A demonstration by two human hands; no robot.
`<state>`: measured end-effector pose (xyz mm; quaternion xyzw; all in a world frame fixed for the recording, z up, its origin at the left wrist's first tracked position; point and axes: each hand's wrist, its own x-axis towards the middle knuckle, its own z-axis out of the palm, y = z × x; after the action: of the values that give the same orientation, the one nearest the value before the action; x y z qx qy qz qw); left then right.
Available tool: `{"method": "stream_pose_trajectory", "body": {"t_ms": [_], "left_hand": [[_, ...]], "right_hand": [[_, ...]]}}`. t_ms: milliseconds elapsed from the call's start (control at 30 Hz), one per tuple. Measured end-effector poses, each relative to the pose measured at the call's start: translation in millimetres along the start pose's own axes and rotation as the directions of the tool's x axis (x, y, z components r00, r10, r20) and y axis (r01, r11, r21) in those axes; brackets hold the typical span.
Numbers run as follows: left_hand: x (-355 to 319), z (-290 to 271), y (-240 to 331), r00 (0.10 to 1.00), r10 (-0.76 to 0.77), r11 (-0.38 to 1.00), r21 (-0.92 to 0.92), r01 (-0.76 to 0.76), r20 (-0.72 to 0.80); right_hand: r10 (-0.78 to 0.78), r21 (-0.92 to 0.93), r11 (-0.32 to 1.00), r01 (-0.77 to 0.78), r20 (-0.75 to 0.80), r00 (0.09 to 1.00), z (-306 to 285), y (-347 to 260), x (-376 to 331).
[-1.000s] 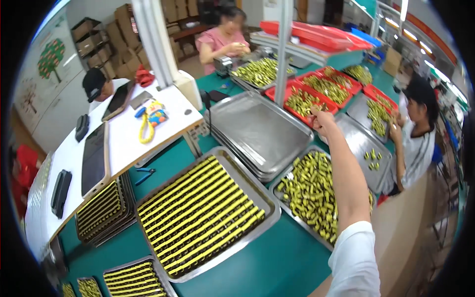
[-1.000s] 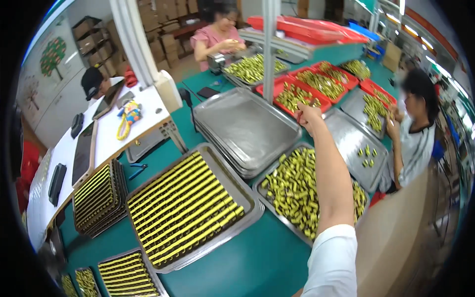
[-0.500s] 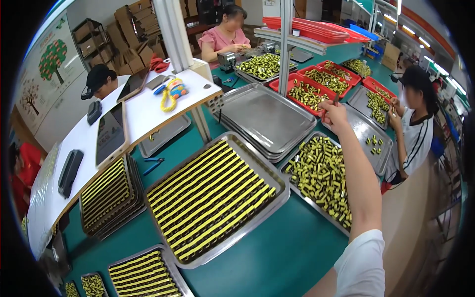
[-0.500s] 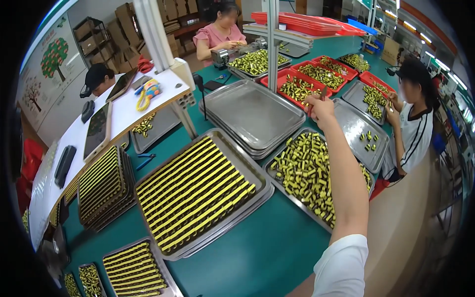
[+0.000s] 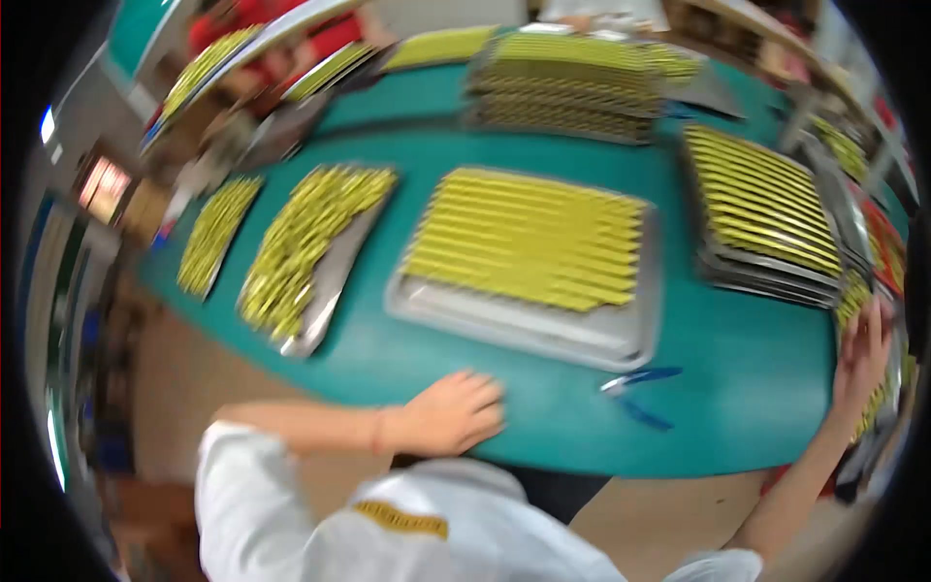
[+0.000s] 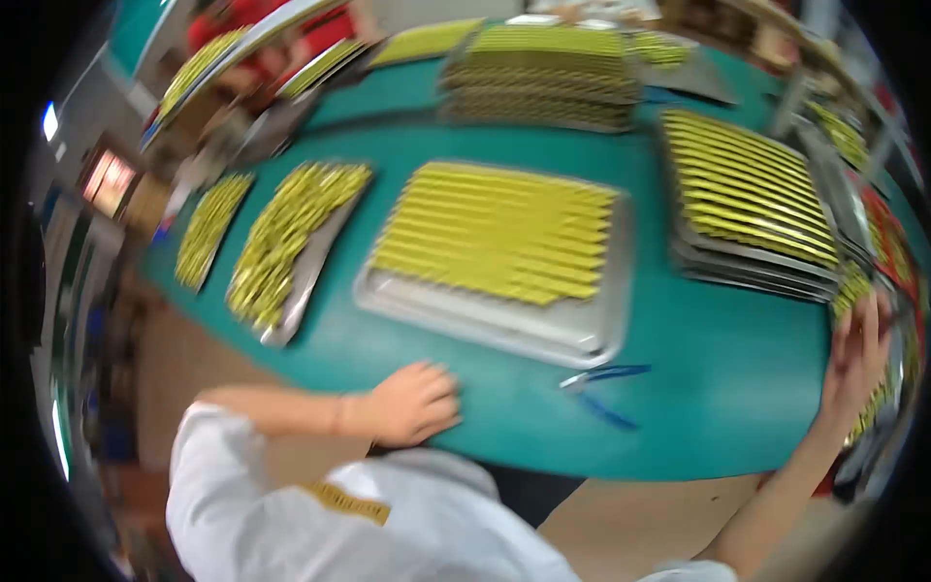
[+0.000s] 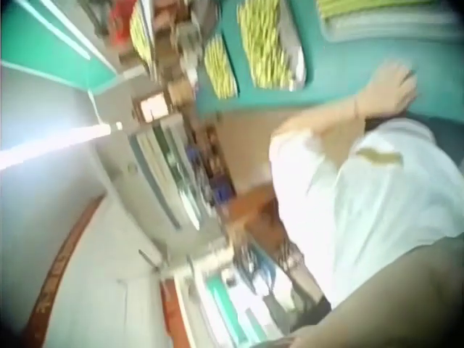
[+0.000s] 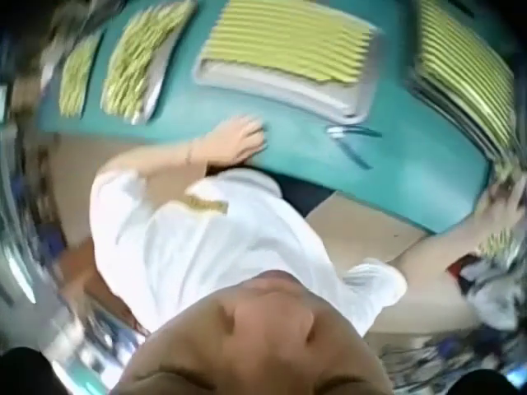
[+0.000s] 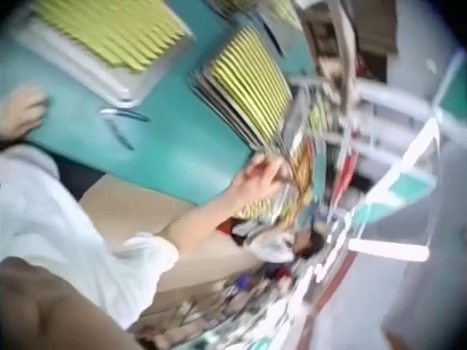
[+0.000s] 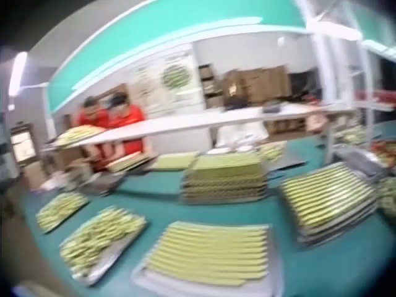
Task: The person assembles small yellow components onto black bases using pliers at an electronics factory workbench.
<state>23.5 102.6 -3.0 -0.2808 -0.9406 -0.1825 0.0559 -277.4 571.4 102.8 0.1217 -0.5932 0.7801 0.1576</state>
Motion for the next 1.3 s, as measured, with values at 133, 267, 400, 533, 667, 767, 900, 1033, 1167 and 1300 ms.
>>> {"method": "stream_pose_trajectory", "body": {"t_ms": [133, 267, 400, 533, 667, 767, 900, 1033, 1167, 1300], "left_hand": [[-30.4, -4.9, 6.3, 0.988, -0.075, 0.996, -0.065, 0.067, -0.136], [-50.7, -4.6, 10.6, 0.906, -0.175, 0.981, -0.144, 0.128, -0.385], [-73.6, -2.1, 1.0, 0.737, -0.317, 0.947, -0.247, 0.206, -0.597], [-109.7, -39.8, -33.8, 0.566, -0.418, 0.852, -0.091, 0.515, -0.711], [-171.1, -85.9, -82.6, 0.332, -0.651, 0.424, 0.035, 0.905, -0.683], [-198.1, -106.8, -100.5, 0.233, -0.802, 0.132, 0.217, 0.967, -0.550], [-201.8, -110.3, -98.9, 0.316, -0.839, 0.195, 0.297, 0.935, -0.442], [-208.0, -101.2, -110.6, 0.419, -0.770, 0.191, 0.452, 0.871, -0.482], [-192.4, -104.3, -109.0, 0.428, -0.709, 0.308, 0.300, 0.903, -0.561], [-171.1, -114.0, -94.6, 0.254, -0.713, 0.544, -0.288, 0.788, -0.653]], "right_hand": [[0.177, -0.080, 0.984, -0.159, 0.369, 0.912, 111.1, 17.9, -140.4], [0.343, -0.178, 0.939, -0.293, 0.489, 0.802, 204.2, 32.7, -243.4], [0.430, -0.209, 0.897, -0.389, 0.610, 0.666, 236.5, 40.0, -284.6], [0.385, -0.171, 0.915, -0.366, 0.646, 0.659, 260.3, 56.7, -297.9], [0.403, -0.339, 0.915, -0.219, 0.727, 0.557, 262.9, 85.0, -308.5], [0.419, -0.293, 0.908, -0.300, 0.669, 0.614, 259.6, 89.1, -311.1], [0.432, -0.318, 0.901, -0.296, 0.729, 0.531, 260.0, 89.1, -305.8], [0.412, -0.276, 0.902, -0.331, 0.781, 0.469, 261.4, 80.7, -301.9], [0.430, -0.265, 0.887, -0.379, 0.775, 0.463, 250.0, 82.3, -301.6], [0.415, -0.229, 0.888, -0.400, 0.774, 0.479, 252.6, 83.4, -305.4]]}}
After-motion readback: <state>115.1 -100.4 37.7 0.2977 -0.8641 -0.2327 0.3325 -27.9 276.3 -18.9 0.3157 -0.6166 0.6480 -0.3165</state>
